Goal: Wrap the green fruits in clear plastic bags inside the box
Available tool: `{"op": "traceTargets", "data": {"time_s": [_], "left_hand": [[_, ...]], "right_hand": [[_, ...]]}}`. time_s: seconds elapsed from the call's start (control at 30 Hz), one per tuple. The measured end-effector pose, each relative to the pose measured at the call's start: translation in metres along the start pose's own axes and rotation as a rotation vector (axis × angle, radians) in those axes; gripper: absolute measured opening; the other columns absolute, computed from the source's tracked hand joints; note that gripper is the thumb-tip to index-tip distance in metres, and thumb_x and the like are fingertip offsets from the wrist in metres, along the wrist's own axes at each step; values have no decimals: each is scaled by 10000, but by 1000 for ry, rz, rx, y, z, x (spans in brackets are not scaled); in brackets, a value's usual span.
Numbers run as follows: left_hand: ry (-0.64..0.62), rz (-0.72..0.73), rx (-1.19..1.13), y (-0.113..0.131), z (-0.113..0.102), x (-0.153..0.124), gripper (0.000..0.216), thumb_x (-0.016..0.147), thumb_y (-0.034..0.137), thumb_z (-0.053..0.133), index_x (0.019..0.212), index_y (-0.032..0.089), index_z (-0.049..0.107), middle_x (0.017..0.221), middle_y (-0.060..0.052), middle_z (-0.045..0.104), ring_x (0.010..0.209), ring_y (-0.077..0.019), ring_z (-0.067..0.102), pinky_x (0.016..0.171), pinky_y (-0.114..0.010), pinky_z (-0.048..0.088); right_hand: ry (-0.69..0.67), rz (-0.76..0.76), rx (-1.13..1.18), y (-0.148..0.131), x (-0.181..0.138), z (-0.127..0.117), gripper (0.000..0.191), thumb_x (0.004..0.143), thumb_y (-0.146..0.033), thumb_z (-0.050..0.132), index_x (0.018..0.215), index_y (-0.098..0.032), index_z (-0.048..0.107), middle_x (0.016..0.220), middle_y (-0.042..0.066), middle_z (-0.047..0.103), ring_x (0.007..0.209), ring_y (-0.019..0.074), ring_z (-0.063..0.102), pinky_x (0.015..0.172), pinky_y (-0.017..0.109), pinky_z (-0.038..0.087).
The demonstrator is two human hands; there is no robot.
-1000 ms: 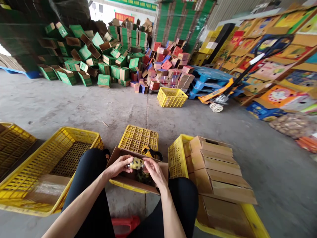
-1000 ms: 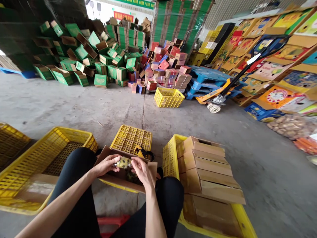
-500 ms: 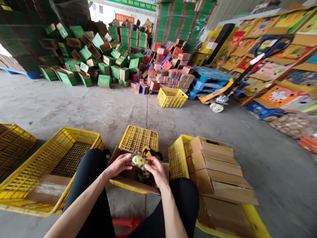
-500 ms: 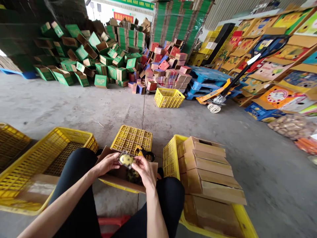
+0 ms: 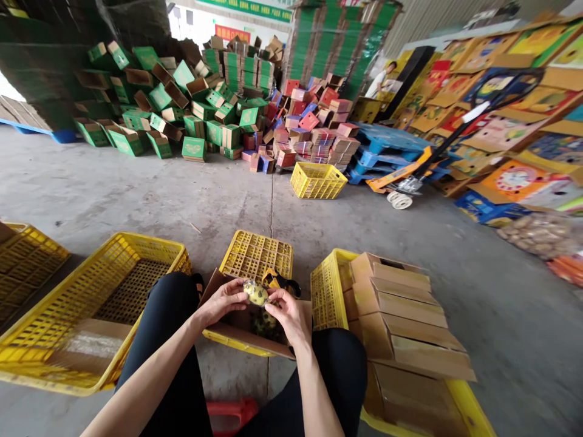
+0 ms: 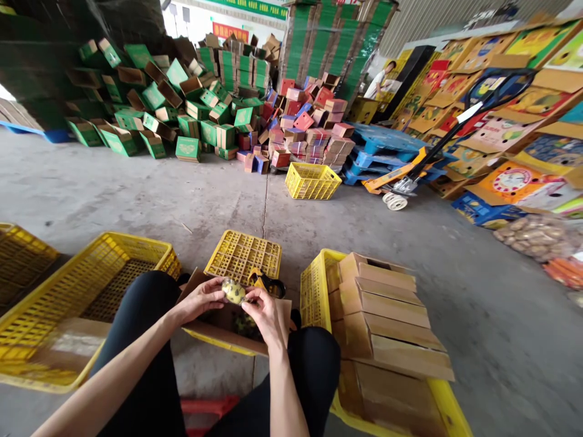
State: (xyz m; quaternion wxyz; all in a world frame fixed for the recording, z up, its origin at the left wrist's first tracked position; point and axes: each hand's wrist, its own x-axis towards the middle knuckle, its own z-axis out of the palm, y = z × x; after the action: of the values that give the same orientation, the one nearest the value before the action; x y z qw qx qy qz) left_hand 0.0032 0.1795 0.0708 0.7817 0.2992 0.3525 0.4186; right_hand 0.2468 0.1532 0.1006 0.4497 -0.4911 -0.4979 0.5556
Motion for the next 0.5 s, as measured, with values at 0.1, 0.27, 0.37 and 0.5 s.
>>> {"op": "traceTargets", "data": {"time_s": [0.1,0.27,0.37,0.5], "left_hand": [[-29,-1,5,2,2,-2,759,704,388,1035,1370,227,708,1283,-114,785,1028,-224,775,885,-317,598],[-14,31,51,2,3,-3,713,715,398,1024,1341,236,725,1325,-110,764,1133,-255,748,895,-323,586],[-11,63,44,0,2,-2,697,700,333,1035,1322,252,731,1276,-85,769,1118,-241,744,896,-310,578],[-56,117,-11,-1,1,0,708,682,253,1043,1317,261,731,1216,-63,772,1098,-230,740,967,-346,585]], "right_hand": [[1,-17,-34,-2,0,0,379,737,-538,936,849,-249,718,1316,90,739,1257,344,708,1061,452,562],[-39,-32,-57,-2,0,-1,323,750,-507,928,810,-251,741,1261,86,741,1279,340,688,1069,458,561],[-63,-38,-51,-3,-1,-1,313,755,-506,922,813,-254,746,1273,83,740,1305,342,674,1092,461,553],[-65,-29,41,-6,-2,-1,326,814,-486,870,1057,-293,769,1333,70,756,1318,321,682,1153,467,519]]}}
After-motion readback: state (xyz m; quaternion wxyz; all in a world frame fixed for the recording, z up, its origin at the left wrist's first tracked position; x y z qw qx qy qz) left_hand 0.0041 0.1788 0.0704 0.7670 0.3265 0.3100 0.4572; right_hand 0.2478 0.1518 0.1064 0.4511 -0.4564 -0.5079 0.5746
